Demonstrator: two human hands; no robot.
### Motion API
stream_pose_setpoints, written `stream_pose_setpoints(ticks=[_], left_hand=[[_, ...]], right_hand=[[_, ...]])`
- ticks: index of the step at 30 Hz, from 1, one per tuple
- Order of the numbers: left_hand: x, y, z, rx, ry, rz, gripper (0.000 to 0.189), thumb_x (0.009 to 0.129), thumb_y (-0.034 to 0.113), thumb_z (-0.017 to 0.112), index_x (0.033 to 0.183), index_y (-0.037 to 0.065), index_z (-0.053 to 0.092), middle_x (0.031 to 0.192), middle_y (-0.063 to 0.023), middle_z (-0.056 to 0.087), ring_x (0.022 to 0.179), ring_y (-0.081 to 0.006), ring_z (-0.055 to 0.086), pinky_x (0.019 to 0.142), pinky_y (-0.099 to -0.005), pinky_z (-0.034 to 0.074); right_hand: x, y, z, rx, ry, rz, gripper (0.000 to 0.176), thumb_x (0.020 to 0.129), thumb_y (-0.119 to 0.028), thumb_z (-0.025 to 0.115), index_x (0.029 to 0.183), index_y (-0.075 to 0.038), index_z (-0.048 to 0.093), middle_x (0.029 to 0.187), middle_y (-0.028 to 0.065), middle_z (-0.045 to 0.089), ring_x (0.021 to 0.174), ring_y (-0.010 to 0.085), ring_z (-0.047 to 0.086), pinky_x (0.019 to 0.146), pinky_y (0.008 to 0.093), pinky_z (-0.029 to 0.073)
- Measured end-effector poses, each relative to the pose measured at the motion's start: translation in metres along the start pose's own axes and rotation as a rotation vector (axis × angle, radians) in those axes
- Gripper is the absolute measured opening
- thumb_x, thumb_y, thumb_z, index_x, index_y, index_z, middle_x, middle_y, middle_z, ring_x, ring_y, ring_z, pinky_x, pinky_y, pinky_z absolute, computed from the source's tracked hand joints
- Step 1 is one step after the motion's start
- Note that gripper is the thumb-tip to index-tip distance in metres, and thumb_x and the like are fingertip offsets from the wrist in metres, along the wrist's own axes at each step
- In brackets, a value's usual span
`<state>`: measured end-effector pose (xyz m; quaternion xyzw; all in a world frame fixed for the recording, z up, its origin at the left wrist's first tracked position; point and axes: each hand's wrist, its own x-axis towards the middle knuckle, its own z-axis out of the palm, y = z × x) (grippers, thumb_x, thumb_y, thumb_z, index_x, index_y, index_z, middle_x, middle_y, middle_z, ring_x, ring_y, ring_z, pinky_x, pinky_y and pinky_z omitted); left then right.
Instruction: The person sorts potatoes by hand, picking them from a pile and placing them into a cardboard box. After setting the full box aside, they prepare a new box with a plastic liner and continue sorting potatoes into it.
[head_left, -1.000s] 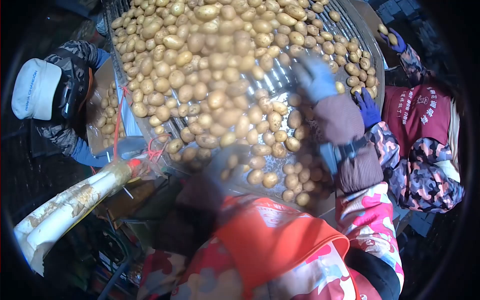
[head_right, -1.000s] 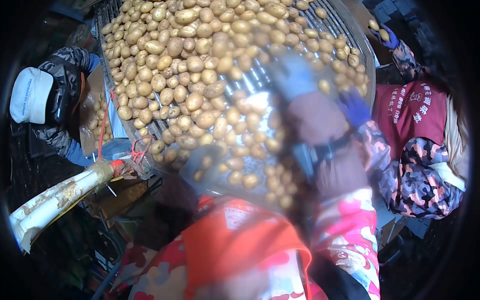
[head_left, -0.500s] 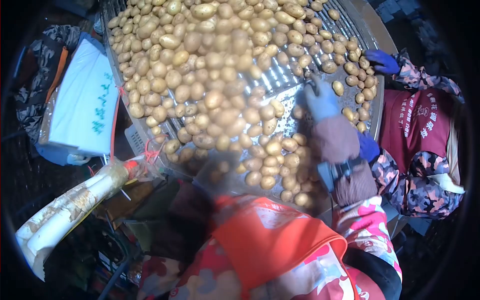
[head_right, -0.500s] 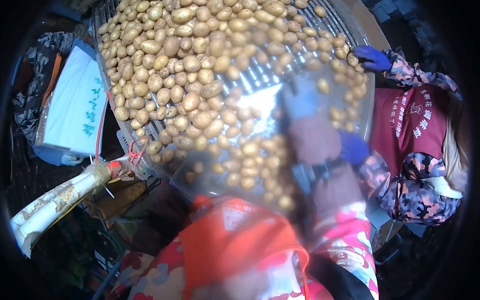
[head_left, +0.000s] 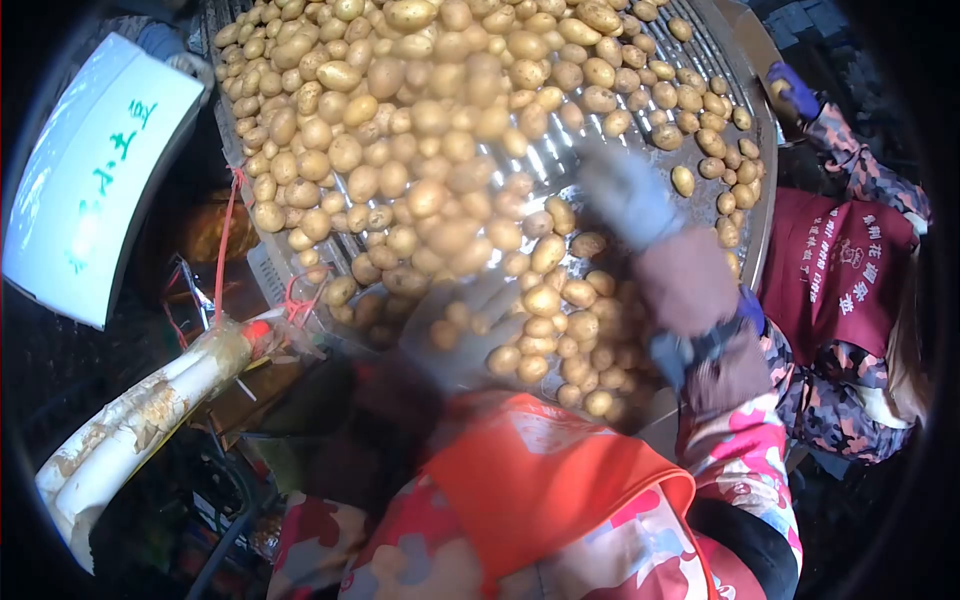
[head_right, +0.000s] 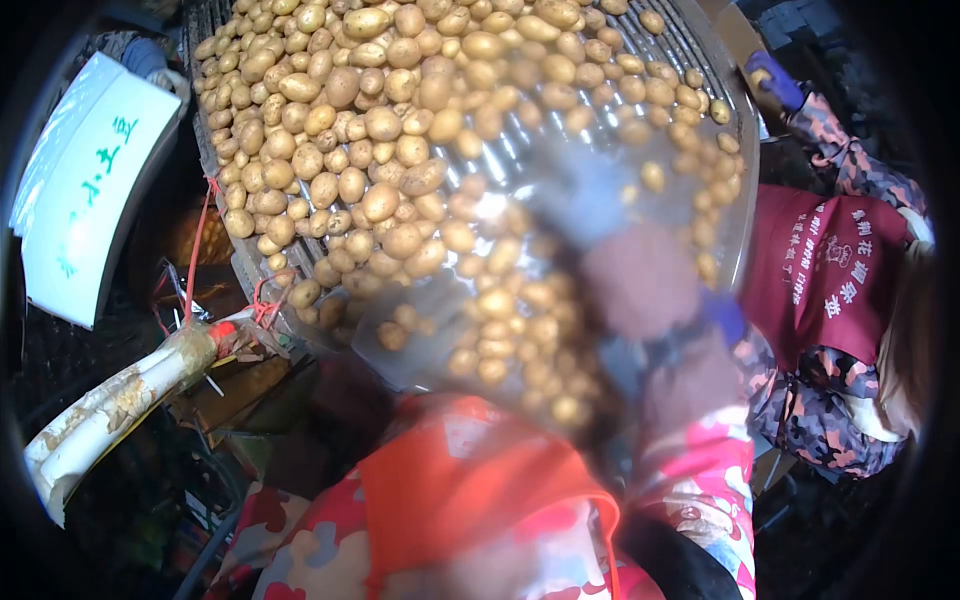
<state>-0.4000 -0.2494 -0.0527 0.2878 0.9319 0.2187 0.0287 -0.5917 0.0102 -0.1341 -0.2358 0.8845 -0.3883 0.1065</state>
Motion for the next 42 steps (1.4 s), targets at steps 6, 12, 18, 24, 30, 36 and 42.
stream_pose_setpoints(ticks=[6,12,18,24,30,36,42], left_hand=[[-0.040,-0.009,0.070,-0.408,-0.150,-0.269,0.021,0.088,0.011,0.065,0.109,0.007,0.067,0.118,-0.0072,0.064,0.116,-0.0166,0.058,0.084,-0.0284,0.052],[-0.042,-0.004,0.075,-0.593,0.173,-0.235,0.037,0.092,-0.003,0.056,0.128,0.003,0.062,0.111,-0.0052,0.066,0.099,-0.0129,0.063,0.074,-0.0224,0.054],[-0.038,0.011,0.052,-0.862,0.000,-0.311,0.043,0.102,0.007,0.049,0.145,0.002,0.049,0.112,-0.0103,0.063,0.098,-0.0144,0.063,0.074,-0.0233,0.053],[-0.105,0.000,0.071,-1.364,-0.117,-0.730,0.048,0.101,0.022,0.056,0.145,0.005,0.047,0.139,-0.0166,0.055,0.114,-0.0260,0.060,0.093,-0.0366,0.054],[-0.109,0.018,0.077,-1.805,0.207,-0.920,0.045,0.103,0.031,0.047,0.143,0.011,0.046,0.138,-0.0186,0.055,0.087,-0.0200,0.056,0.070,-0.0277,0.050],[-0.110,0.017,0.089,-1.829,0.196,-1.016,0.045,0.102,0.036,0.047,0.141,0.013,0.048,0.136,-0.0194,0.055,0.081,-0.0173,0.053,0.064,-0.0267,0.047],[-0.112,0.009,0.096,-1.765,0.005,-0.890,0.048,0.103,0.036,0.049,0.142,0.010,0.047,0.140,-0.0226,0.053,0.084,-0.0200,0.056,0.067,-0.0290,0.049]], right_hand=[[0.100,0.059,-0.055,-0.931,-0.034,0.544,0.047,0.095,-0.035,0.063,0.138,-0.016,0.058,0.132,0.0185,0.064,0.124,0.0368,0.060,0.102,0.0449,0.049],[0.057,0.063,-0.042,-0.345,0.252,0.441,0.037,0.095,-0.032,0.068,0.124,-0.009,0.069,0.097,0.0060,0.073,0.082,0.0176,0.067,0.074,0.0325,0.053],[-0.126,-0.085,0.046,0.522,-0.213,0.213,0.040,0.099,-0.028,0.060,0.130,-0.003,0.063,0.124,0.0150,0.066,0.118,0.0270,0.060,0.104,0.0392,0.046],[-0.215,-0.065,0.037,0.010,0.142,0.172,0.038,0.093,-0.015,0.064,0.130,-0.004,0.063,0.120,0.0182,0.068,0.112,0.0347,0.064,0.100,0.0441,0.049],[-0.195,-0.070,0.052,-0.342,0.120,0.187,0.058,0.084,-0.030,0.067,0.135,-0.003,0.057,0.144,0.0260,0.048,0.130,0.0514,0.044,0.110,0.0576,0.035],[-0.173,-0.097,0.068,0.388,-0.130,0.098,0.043,0.090,-0.015,0.064,0.133,-0.014,0.062,0.118,0.0157,0.068,0.110,0.0333,0.065,0.097,0.0404,0.052],[-0.158,0.013,0.003,-0.668,-0.034,0.385,0.042,0.092,-0.016,0.061,0.135,-0.021,0.062,0.112,0.0141,0.070,0.096,0.0287,0.068,0.084,0.0404,0.055]])
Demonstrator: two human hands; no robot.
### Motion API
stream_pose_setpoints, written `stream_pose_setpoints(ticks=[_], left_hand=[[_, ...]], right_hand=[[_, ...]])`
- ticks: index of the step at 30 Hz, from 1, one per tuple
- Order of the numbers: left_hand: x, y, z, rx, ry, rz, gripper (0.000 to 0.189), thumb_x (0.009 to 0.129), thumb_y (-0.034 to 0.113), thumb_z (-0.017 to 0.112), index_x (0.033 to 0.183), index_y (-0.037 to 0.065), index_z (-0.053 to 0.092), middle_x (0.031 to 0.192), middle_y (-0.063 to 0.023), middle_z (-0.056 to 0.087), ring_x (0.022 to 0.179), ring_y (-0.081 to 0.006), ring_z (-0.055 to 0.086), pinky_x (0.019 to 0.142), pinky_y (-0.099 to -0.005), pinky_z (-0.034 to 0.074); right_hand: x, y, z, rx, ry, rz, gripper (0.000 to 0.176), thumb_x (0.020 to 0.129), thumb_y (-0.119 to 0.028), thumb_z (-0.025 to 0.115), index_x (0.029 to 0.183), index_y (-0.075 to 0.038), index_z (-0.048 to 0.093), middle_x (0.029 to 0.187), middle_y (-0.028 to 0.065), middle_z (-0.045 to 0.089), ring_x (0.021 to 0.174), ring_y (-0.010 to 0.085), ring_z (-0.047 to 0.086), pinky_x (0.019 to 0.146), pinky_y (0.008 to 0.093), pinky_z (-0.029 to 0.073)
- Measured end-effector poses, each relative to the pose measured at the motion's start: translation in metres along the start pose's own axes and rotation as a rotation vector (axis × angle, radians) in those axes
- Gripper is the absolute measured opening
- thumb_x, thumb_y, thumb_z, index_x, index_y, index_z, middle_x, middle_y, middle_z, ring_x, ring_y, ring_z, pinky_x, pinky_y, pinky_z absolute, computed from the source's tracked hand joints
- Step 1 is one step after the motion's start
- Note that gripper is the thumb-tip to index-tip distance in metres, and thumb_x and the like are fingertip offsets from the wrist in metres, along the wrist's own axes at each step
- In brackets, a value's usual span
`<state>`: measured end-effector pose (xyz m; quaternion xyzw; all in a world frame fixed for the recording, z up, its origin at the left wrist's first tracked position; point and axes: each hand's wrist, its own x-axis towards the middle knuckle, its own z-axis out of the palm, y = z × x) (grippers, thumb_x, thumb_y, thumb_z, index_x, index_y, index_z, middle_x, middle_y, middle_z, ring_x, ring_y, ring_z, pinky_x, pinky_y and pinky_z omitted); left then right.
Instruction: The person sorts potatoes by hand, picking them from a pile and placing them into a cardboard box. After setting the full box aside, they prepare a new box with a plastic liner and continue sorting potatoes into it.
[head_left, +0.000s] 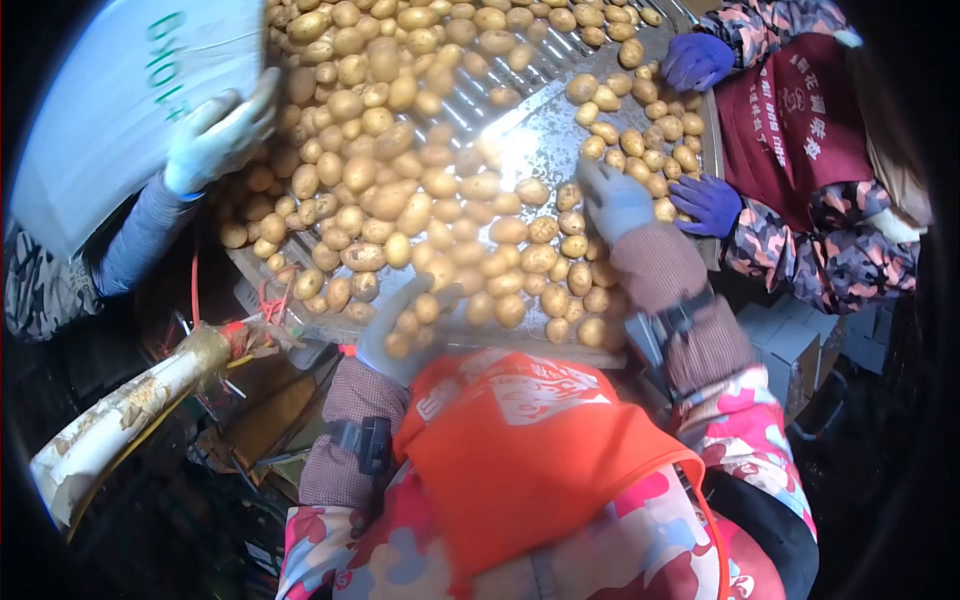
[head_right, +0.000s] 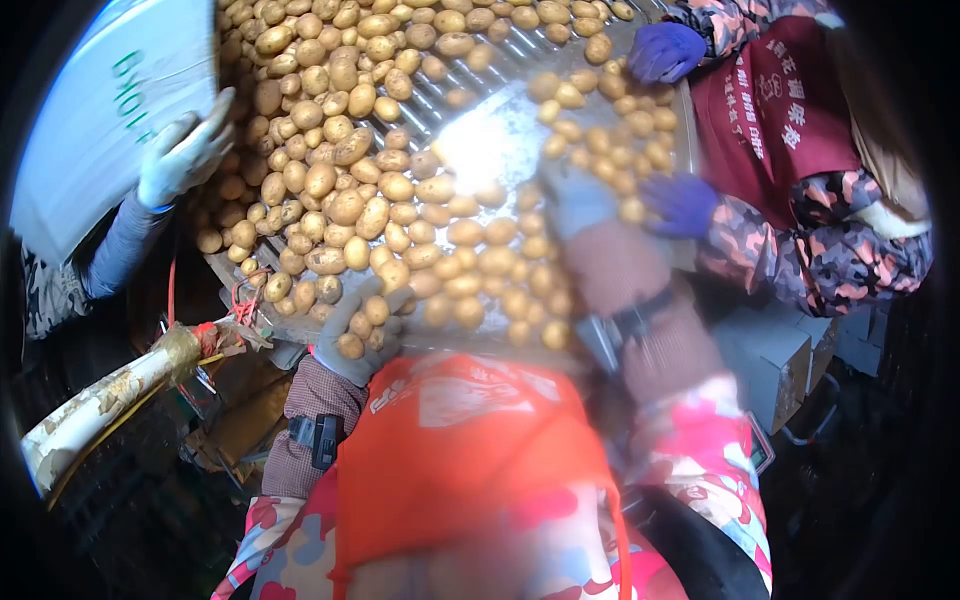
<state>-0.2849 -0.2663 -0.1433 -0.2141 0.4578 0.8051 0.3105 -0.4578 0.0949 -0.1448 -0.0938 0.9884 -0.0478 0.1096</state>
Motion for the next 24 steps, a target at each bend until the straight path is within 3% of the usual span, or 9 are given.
stream_pose_setpoints(ticks=[2,5,9,11,12,14,16,20,24], left_hand=[[0.002,0.003,0.010,-0.043,0.013,-0.006,0.050,0.103,0.036,0.049,0.143,0.007,0.046,0.142,-0.0228,0.053,0.090,-0.0216,0.059,0.070,-0.0297,0.051],[0.001,0.003,0.031,0.091,-0.117,0.110,0.049,0.104,0.035,0.048,0.142,0.004,0.047,0.141,-0.0214,0.054,0.101,-0.0231,0.061,0.076,-0.0302,0.053],[-0.004,0.042,0.074,-0.450,-0.262,-0.238,0.045,0.102,0.025,0.059,0.140,0.004,0.050,0.134,-0.0123,0.061,0.111,-0.0225,0.062,0.088,-0.0325,0.056],[0.000,0.039,0.088,0.417,-0.268,0.372,0.047,0.103,0.039,0.054,0.136,0.006,0.054,0.126,-0.0096,0.063,0.103,-0.0208,0.063,0.084,-0.0308,0.056],[-0.001,0.037,0.092,0.855,-0.257,0.665,0.050,0.103,0.046,0.052,0.134,0.007,0.056,0.122,-0.0082,0.064,0.098,-0.0199,0.064,0.082,-0.0299,0.056],[0.006,0.016,0.070,-0.254,-0.467,-0.043,0.048,0.102,0.035,0.057,0.137,0.004,0.050,0.126,-0.0109,0.064,0.107,-0.0203,0.063,0.088,-0.0323,0.056],[0.009,0.002,0.055,-0.765,-0.511,-0.403,0.047,0.100,0.028,0.061,0.137,0.002,0.049,0.127,-0.0124,0.065,0.111,-0.0200,0.064,0.089,-0.0323,0.056],[-0.011,0.011,0.061,-0.244,-0.283,-0.055,0.047,0.100,0.031,0.059,0.137,0.004,0.051,0.129,-0.0142,0.064,0.109,-0.0203,0.066,0.084,-0.0283,0.058],[-0.015,0.018,0.050,-0.509,-0.323,-0.131,0.062,0.103,0.053,0.042,0.144,0.007,0.047,0.137,-0.0149,0.059,0.098,-0.0208,0.064,0.078,-0.0248,0.055]], right_hand=[[0.017,0.007,0.015,-0.137,0.039,-0.023,0.043,0.093,-0.018,0.062,0.136,-0.024,0.061,0.107,0.0123,0.070,0.088,0.0262,0.068,0.079,0.0403,0.054],[0.011,-0.012,-0.006,0.551,0.061,0.182,0.045,0.092,-0.022,0.066,0.137,-0.020,0.060,0.101,0.0110,0.069,0.083,0.0232,0.066,0.074,0.0391,0.052],[-0.059,-0.094,-0.044,0.748,0.164,-0.035,0.045,0.088,-0.029,0.068,0.127,-0.008,0.065,0.105,0.0208,0.072,0.101,0.0363,0.069,0.091,0.0444,0.054],[-0.079,-0.126,-0.056,0.735,-0.055,-0.509,0.039,0.085,-0.023,0.069,0.121,-0.007,0.067,0.112,0.0215,0.070,0.106,0.0373,0.066,0.093,0.0442,0.053],[-0.091,-0.129,-0.055,0.825,-0.058,-0.555,0.041,0.087,-0.021,0.067,0.125,-0.006,0.065,0.114,0.0210,0.068,0.108,0.0371,0.065,0.094,0.0439,0.051],[-0.111,-0.122,-0.050,1.002,-0.056,-0.644,0.044,0.091,-0.015,0.064,0.133,-0.003,0.060,0.119,0.0199,0.065,0.111,0.0369,0.062,0.096,0.0434,0.049],[-0.133,-0.085,-0.033,0.786,0.120,-0.492,0.048,0.089,-0.015,0.065,0.134,-0.002,0.058,0.123,0.0224,0.063,0.116,0.0397,0.060,0.100,0.0452,0.047],[-0.172,-0.036,0.014,0.356,0.159,-0.190,0.064,0.084,-0.025,0.070,0.142,-0.002,0.052,0.139,0.0242,0.052,0.131,0.0458,0.046,0.110,0.0552,0.038],[-0.161,-0.056,0.038,0.112,0.227,-0.143,0.071,0.082,-0.036,0.071,0.145,-0.012,0.052,0.150,0.0241,0.042,0.137,0.0535,0.034,0.110,0.0663,0.030]])
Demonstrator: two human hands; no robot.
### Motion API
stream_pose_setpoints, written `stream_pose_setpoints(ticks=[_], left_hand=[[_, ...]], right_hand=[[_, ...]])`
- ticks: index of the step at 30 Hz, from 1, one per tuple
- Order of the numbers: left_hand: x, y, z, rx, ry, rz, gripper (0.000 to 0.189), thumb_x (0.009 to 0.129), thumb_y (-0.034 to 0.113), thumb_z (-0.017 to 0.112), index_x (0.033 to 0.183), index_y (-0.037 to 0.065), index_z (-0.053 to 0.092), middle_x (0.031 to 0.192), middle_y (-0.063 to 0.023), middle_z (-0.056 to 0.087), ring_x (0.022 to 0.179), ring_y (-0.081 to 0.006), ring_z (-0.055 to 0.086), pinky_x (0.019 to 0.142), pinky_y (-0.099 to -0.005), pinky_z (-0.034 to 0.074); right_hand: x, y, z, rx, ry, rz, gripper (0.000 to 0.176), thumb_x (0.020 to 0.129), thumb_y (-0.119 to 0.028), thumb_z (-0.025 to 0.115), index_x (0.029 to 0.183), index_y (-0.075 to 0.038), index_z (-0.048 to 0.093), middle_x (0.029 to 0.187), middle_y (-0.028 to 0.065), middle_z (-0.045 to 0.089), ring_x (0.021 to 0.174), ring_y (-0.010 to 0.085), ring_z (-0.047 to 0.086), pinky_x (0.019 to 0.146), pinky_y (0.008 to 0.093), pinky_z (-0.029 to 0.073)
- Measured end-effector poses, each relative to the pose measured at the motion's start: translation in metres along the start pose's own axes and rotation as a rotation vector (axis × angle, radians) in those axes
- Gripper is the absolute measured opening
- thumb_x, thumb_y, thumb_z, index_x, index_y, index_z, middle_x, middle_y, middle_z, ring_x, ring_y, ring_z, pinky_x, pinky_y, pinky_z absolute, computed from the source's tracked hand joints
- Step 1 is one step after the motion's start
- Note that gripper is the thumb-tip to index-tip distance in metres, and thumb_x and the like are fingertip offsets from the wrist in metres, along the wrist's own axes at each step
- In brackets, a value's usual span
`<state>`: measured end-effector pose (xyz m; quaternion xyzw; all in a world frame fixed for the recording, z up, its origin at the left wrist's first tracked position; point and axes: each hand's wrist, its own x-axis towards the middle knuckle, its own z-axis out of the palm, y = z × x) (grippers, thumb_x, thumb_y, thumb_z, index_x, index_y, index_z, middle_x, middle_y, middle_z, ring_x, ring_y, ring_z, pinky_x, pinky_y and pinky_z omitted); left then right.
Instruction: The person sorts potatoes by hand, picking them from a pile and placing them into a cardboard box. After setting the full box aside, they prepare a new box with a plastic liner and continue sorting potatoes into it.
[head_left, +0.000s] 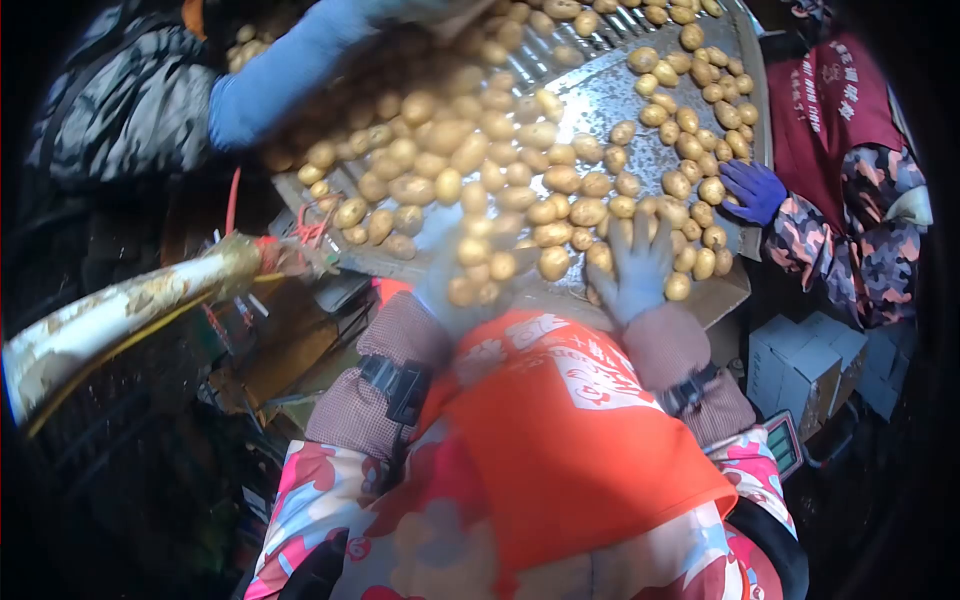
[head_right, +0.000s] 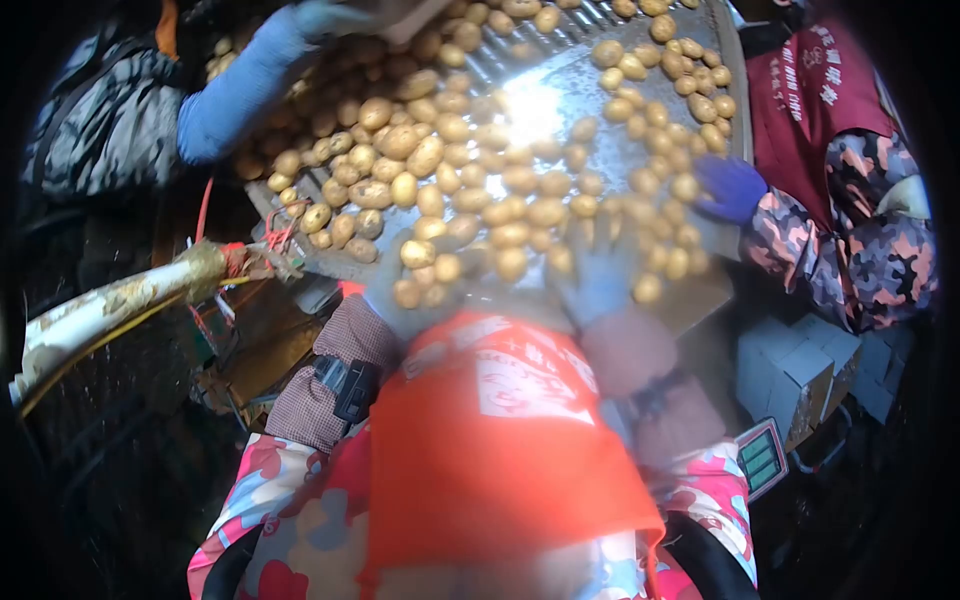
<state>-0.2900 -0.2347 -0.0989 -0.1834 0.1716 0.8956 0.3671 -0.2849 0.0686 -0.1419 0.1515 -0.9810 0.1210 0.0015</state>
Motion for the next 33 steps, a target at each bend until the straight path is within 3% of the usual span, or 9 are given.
stream_pose_setpoints(ticks=[5,10,14,20,25,29,30,32,33], left_hand=[[-0.043,-0.007,0.020,-0.156,0.427,0.067,0.060,0.102,0.055,0.046,0.140,0.009,0.052,0.129,-0.0128,0.061,0.084,-0.0166,0.061,0.064,-0.0236,0.052],[-0.061,-0.012,-0.051,-0.398,-0.034,0.025,0.050,0.098,0.050,0.056,0.131,0.012,0.058,0.110,-0.0077,0.064,0.082,-0.0159,0.060,0.060,-0.0272,0.051],[-0.085,-0.014,-0.054,-0.205,0.158,0.159,0.047,0.095,0.048,0.062,0.126,0.012,0.061,0.108,-0.0075,0.064,0.084,-0.0164,0.059,0.062,-0.0271,0.050],[-0.140,-0.041,-0.084,-0.315,0.147,0.320,0.052,0.095,0.052,0.060,0.127,0.013,0.064,0.133,-0.0166,0.059,0.090,-0.0219,0.063,0.064,-0.0279,0.052],[-0.202,-0.069,-0.129,-0.672,-0.121,0.521,0.052,0.097,0.053,0.054,0.128,0.012,0.064,0.141,-0.0189,0.056,0.105,-0.0267,0.065,0.071,-0.0361,0.056],[-0.291,-0.135,-0.248,-0.581,0.035,0.916,0.021,0.100,0.028,0.052,0.101,0.010,0.062,0.085,-0.0050,0.060,0.063,-0.0131,0.056,0.047,-0.0298,0.046],[-0.323,-0.147,-0.293,-0.640,-0.179,0.969,0.013,0.097,0.022,0.056,0.090,0.011,0.058,0.067,-0.0006,0.054,0.047,-0.0104,0.048,0.041,-0.0262,0.040],[-0.362,-0.126,-0.303,-0.306,-0.715,0.647,0.016,0.091,0.026,0.062,0.095,0.011,0.057,0.072,-0.0011,0.051,0.056,-0.0144,0.047,0.048,-0.0286,0.040],[-0.385,-0.131,-0.308,-0.445,-0.461,0.800,0.018,0.093,0.027,0.061,0.100,0.011,0.056,0.079,-0.0032,0.052,0.061,-0.0158,0.049,0.053,-0.0295,0.042]], right_hand=[[0.099,0.057,0.030,-0.089,0.155,-0.045,0.057,0.087,-0.035,0.067,0.141,-0.021,0.058,0.146,0.0229,0.048,0.137,0.0441,0.043,0.111,0.0620,0.033],[0.133,-0.015,-0.020,-0.119,-0.060,-0.014,0.051,0.088,-0.028,0.066,0.137,-0.013,0.058,0.139,0.0217,0.055,0.130,0.0372,0.052,0.112,0.0447,0.040],[0.102,-0.069,0.035,0.190,-0.020,-0.649,0.061,0.086,-0.029,0.067,0.143,-0.015,0.052,0.148,0.0195,0.047,0.139,0.0399,0.042,0.114,0.0522,0.035],[0.157,-0.003,0.025,-0.018,-0.088,-0.420,0.078,0.082,-0.052,0.070,0.149,-0.017,0.049,0.151,0.0204,0.045,0.142,0.0408,0.039,0.116,0.0567,0.031],[0.134,0.001,0.011,-0.176,0.111,-0.291,0.068,0.082,-0.041,0.072,0.143,-0.015,0.056,0.142,0.0213,0.054,0.130,0.0409,0.052,0.109,0.0517,0.042],[0.067,-0.064,0.017,-0.047,0.020,-0.406,0.050,0.079,-0.020,0.066,0.127,-0.007,0.061,0.121,0.0225,0.059,0.106,0.0417,0.057,0.093,0.0527,0.046],[0.050,-0.075,0.018,0.007,-0.005,-0.465,0.046,0.078,-0.015,0.065,0.123,-0.005,0.062,0.116,0.0229,0.060,0.100,0.0418,0.059,0.089,0.0529,0.047],[0.018,-0.077,0.007,0.233,-0.041,-0.592,0.047,0.080,-0.012,0.064,0.126,-0.003,0.060,0.120,0.0231,0.059,0.104,0.0424,0.059,0.092,0.0536,0.046],[0.000,-0.069,0.010,0.170,-0.011,-0.525,0.054,0.082,-0.016,0.067,0.134,-0.003,0.056,0.131,0.0229,0.055,0.117,0.0425,0.055,0.102,0.0537,0.042]])
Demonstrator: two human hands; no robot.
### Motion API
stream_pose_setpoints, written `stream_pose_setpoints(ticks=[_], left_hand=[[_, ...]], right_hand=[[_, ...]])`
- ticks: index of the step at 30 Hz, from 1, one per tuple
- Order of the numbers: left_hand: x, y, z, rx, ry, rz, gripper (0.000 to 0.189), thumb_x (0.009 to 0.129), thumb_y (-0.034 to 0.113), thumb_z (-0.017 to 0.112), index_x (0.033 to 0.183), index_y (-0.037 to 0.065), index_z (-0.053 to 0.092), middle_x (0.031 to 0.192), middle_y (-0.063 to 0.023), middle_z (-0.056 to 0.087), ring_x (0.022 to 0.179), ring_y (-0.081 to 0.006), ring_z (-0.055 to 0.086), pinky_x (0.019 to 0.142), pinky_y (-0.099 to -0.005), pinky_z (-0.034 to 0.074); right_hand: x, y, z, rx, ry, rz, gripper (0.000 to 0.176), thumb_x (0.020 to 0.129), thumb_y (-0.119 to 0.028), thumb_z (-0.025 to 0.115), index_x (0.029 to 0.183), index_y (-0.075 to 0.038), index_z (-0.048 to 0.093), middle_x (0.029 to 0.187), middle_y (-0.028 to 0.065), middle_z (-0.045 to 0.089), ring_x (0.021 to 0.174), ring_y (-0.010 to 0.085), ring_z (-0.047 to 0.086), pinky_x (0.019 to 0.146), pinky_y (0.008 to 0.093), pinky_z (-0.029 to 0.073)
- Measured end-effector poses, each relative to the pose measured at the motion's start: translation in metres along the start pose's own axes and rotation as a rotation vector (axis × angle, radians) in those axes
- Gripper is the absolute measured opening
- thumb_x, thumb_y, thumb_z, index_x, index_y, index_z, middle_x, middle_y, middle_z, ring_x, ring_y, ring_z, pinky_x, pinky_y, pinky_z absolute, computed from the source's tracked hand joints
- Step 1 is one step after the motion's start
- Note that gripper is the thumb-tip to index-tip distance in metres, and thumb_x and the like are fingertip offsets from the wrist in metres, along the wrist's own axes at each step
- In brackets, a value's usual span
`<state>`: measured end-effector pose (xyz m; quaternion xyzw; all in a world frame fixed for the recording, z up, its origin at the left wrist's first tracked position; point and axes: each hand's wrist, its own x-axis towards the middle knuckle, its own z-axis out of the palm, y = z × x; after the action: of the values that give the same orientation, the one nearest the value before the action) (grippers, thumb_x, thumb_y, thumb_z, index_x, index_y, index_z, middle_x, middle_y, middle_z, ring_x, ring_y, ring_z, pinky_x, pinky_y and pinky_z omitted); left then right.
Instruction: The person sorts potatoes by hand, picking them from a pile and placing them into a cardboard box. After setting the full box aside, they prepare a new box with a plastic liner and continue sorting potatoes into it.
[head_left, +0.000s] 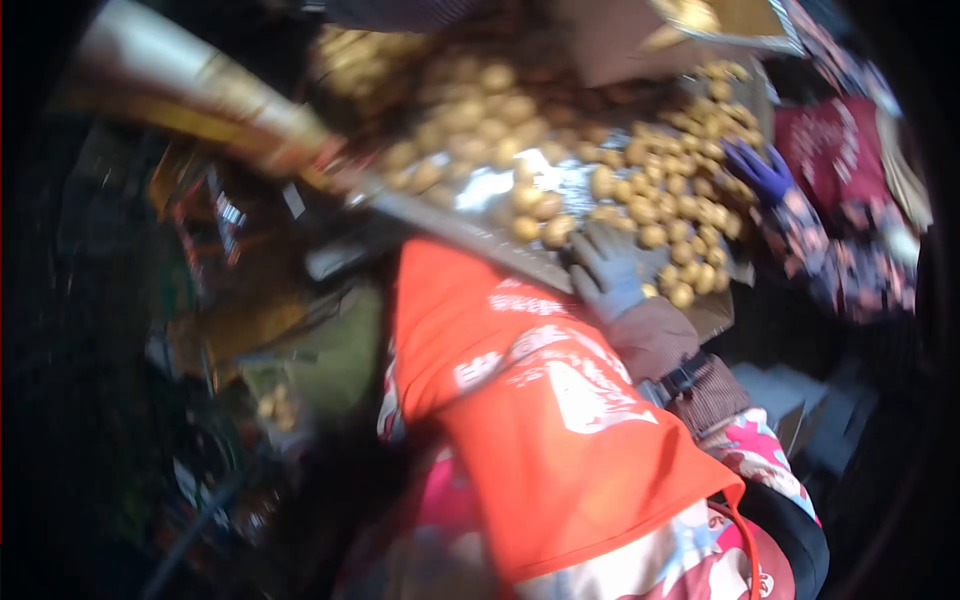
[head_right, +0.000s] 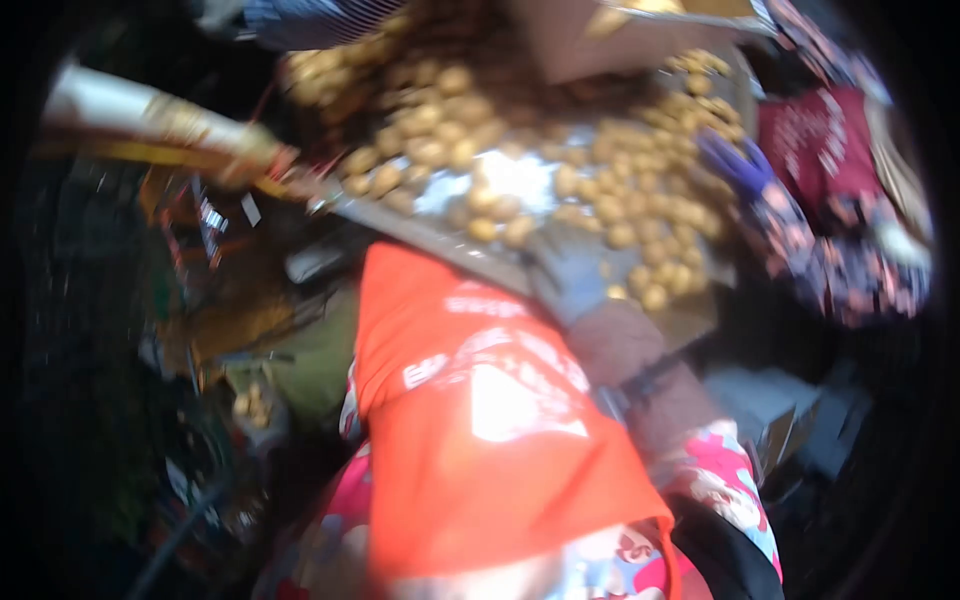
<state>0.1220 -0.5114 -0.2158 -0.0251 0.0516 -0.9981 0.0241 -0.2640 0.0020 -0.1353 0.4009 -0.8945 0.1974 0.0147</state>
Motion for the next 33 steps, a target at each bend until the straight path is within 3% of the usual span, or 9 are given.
stream_pose_setpoints(ticks=[2,5,8,12,14,16,21,27,33], left_hand=[[-0.027,0.017,0.013,0.273,0.663,0.545,0.025,0.096,0.029,0.057,0.112,0.010,0.054,0.094,-0.0073,0.053,0.072,-0.0185,0.053,0.062,-0.0315,0.046],[-0.030,0.020,0.016,0.578,1.140,0.773,0.036,0.101,0.032,0.052,0.130,0.010,0.051,0.117,-0.0136,0.055,0.089,-0.0227,0.060,0.075,-0.0343,0.052],[0.043,-0.012,0.029,0.609,1.046,0.529,0.049,0.105,0.034,0.047,0.147,0.009,0.048,0.139,-0.0198,0.057,0.106,-0.0269,0.066,0.088,-0.0372,0.058],[0.205,-0.108,0.060,0.476,0.664,-0.356,0.057,0.105,0.048,0.047,0.146,0.008,0.050,0.134,-0.0134,0.063,0.093,-0.0193,0.067,0.077,-0.0297,0.059],[0.260,-0.159,0.065,0.891,0.810,-0.401,0.056,0.106,0.048,0.046,0.143,0.007,0.053,0.128,-0.0121,0.066,0.085,-0.0153,0.067,0.071,-0.0255,0.058],[0.305,-0.203,0.072,0.923,0.818,-0.512,0.053,0.106,0.047,0.047,0.141,0.008,0.054,0.126,-0.0127,0.068,0.083,-0.0144,0.068,0.070,-0.0242,0.058],[0.362,-0.258,0.045,0.950,0.803,-0.588,0.054,0.106,0.045,0.046,0.139,0.003,0.055,0.124,-0.0175,0.069,0.086,-0.0225,0.071,0.071,-0.0292,0.060],[0.378,-0.275,0.034,1.226,0.842,-0.681,0.063,0.106,0.051,0.039,0.138,-0.002,0.052,0.127,-0.0222,0.066,0.095,-0.0289,0.068,0.083,-0.0384,0.058],[0.385,-0.287,0.042,1.247,0.904,-0.681,0.068,0.106,0.056,0.034,0.136,-0.002,0.052,0.127,-0.0216,0.067,0.090,-0.0299,0.068,0.078,-0.0416,0.057]], right_hand=[[-0.029,0.016,-0.014,-0.001,-0.066,0.164,0.058,0.083,-0.019,0.069,0.137,-0.004,0.054,0.139,0.0223,0.051,0.126,0.0417,0.051,0.109,0.0531,0.036],[-0.085,0.044,-0.005,0.092,0.040,0.405,0.055,0.085,-0.020,0.068,0.136,-0.004,0.055,0.131,0.0211,0.057,0.121,0.0403,0.054,0.109,0.0535,0.037],[-0.119,0.059,-0.016,0.028,0.093,0.422,0.055,0.087,-0.021,0.067,0.137,-0.004,0.054,0.126,0.0206,0.060,0.121,0.0398,0.054,0.109,0.0528,0.036],[-0.155,0.082,-0.030,-0.099,0.126,0.891,0.037,0.090,-0.017,0.065,0.126,-0.009,0.067,0.109,0.0188,0.069,0.105,0.0372,0.064,0.099,0.0459,0.048],[-0.160,0.135,-0.044,-0.162,0.150,1.215,0.030,0.091,-0.015,0.066,0.120,-0.011,0.072,0.103,0.0172,0.072,0.098,0.0370,0.067,0.094,0.0449,0.052],[-0.162,0.178,-0.066,-0.176,0.425,1.014,0.039,0.093,-0.027,0.066,0.129,-0.012,0.067,0.120,0.0199,0.069,0.114,0.0386,0.063,0.102,0.0438,0.048],[-0.036,0.195,-0.107,-0.170,-0.387,1.164,0.066,0.092,-0.055,0.058,0.145,-0.016,0.054,0.153,0.0195,0.047,0.142,0.0381,0.042,0.117,0.0449,0.035],[0.016,0.100,0.024,-0.468,0.168,0.823,0.054,0.090,-0.044,0.061,0.141,-0.028,0.057,0.154,0.0145,0.043,0.143,0.0480,0.030,0.116,0.0641,0.024],[-0.081,0.039,0.018,-0.053,0.226,0.653,0.050,0.083,-0.031,0.072,0.132,-0.019,0.063,0.146,0.0146,0.051,0.136,0.0447,0.041,0.113,0.0598,0.032]])
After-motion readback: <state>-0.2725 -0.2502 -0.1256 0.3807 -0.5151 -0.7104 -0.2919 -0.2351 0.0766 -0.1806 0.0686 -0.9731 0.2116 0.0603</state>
